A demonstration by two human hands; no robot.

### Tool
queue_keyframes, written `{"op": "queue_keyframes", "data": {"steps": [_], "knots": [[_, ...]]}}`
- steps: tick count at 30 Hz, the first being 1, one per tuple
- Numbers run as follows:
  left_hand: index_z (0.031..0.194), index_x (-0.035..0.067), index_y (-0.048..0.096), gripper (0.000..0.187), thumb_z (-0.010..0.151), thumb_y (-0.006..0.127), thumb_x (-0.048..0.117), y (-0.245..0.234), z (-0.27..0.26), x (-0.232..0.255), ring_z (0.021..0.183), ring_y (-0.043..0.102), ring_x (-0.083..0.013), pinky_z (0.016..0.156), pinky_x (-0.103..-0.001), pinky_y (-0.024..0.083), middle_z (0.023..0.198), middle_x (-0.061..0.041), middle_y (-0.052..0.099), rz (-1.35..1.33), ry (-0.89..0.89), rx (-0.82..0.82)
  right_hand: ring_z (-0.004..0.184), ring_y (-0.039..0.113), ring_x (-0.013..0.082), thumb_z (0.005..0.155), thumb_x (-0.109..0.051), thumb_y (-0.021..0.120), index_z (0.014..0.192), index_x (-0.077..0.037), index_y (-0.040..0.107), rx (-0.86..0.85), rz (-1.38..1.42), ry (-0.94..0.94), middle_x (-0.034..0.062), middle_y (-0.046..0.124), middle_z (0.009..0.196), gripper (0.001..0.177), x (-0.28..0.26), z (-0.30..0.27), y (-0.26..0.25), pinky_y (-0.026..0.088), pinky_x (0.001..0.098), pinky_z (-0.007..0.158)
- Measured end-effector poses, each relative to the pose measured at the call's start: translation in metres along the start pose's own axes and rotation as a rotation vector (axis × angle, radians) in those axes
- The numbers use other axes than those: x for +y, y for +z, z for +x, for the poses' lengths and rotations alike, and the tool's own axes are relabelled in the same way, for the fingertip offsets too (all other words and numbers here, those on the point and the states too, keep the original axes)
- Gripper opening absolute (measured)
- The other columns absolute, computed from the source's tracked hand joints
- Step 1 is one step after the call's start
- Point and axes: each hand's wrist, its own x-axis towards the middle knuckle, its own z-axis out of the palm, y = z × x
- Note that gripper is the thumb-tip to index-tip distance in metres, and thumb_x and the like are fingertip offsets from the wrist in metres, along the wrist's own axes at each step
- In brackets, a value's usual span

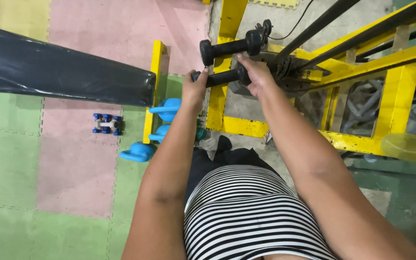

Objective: Cleaning a kettlebell and a weight machine handle with a cloth.

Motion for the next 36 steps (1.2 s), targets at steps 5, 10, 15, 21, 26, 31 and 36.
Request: {"op": "queue_keyframes", "data": {"steps": [5,10,15,21,26,31,36], "knots": [[0.133,-0.007,0.058,0.062,0.09,0.075,0.036,-0.014,-0.028,-0.01,0.098,0.063,-0.0179,0.088,-0.031,0.052,0.111,-0.012,0.068,-0.027,-0.02,-0.05,0.095,0.07,0.0234,0.083,-0.044,0.083,0.118,-0.006,0.065,0.044,-0.083,0.033,0.0089,0.07,0.106,0.054,-0.007,-0.078,0.016,0.06,0.0445,0.085],[0.137,-0.004,0.056,0.059,0.089,0.074,0.026,-0.027,-0.058,-0.009,0.096,0.063,-0.0171,0.087,-0.029,0.053,0.109,-0.011,0.067,-0.017,-0.048,-0.119,0.118,0.058,0.0258,0.093,-0.051,0.073,0.147,-0.029,0.056,0.217,-0.615,0.097,0.0051,0.057,0.14,0.061,-0.004,-0.158,0.03,0.047,0.0541,0.084],[0.135,-0.005,0.06,0.056,0.087,0.073,0.02,-0.03,-0.071,-0.003,0.093,0.064,-0.0158,0.084,-0.029,0.054,0.108,-0.01,0.068,-0.072,0.016,-0.228,0.109,0.07,0.0251,0.089,-0.047,0.076,0.132,-0.013,0.063,0.272,-0.655,-0.385,0.0104,0.073,0.116,0.057,0.049,-0.176,0.006,0.056,0.0353,0.088],[0.14,-0.004,0.056,0.065,0.083,0.075,0.021,-0.02,-0.068,0.001,0.098,0.064,-0.0183,0.086,-0.03,0.054,0.113,-0.013,0.069,0.054,0.129,-0.37,0.108,0.068,0.0302,0.091,-0.046,0.077,0.117,-0.01,0.066,0.497,-0.87,-0.652,0.0113,0.075,0.107,0.046,0.086,-0.201,-0.008,0.054,0.0417,0.095],[0.144,-0.006,0.055,0.066,0.089,0.079,0.02,-0.011,-0.047,-0.031,0.148,0.039,-0.0406,0.118,-0.042,0.034,0.156,-0.033,0.042,0.323,0.497,-0.426,0.132,0.06,0.0383,0.101,-0.044,0.078,0.117,-0.011,0.067,0.673,-0.993,-0.962,0.019,0.071,0.126,0.038,0.126,-0.192,-0.028,0.03,0.0539,0.126],[0.145,0.002,0.054,0.069,0.085,0.076,0.027,-0.012,-0.052,-0.003,0.15,0.035,-0.0433,0.123,-0.041,0.032,0.159,-0.032,0.036,0.497,0.429,-0.494,0.147,0.045,0.0396,0.097,-0.048,0.074,0.134,-0.005,0.059,0.624,-1.054,-0.786,0.0177,0.064,0.135,0.059,0.131,-0.203,-0.031,0.017,0.0593,0.127],[0.147,0.002,0.05,0.072,0.084,0.077,0.025,-0.01,-0.046,-0.006,0.146,0.033,-0.0458,0.119,-0.045,0.03,0.155,-0.033,0.035,0.478,0.451,-0.524,0.159,0.027,0.0391,0.109,-0.035,0.064,0.155,-0.01,0.048,0.72,-1.211,-0.86,0.0191,0.042,0.166,0.055,0.122,-0.205,-0.067,0.01,0.0588,0.13]]}}
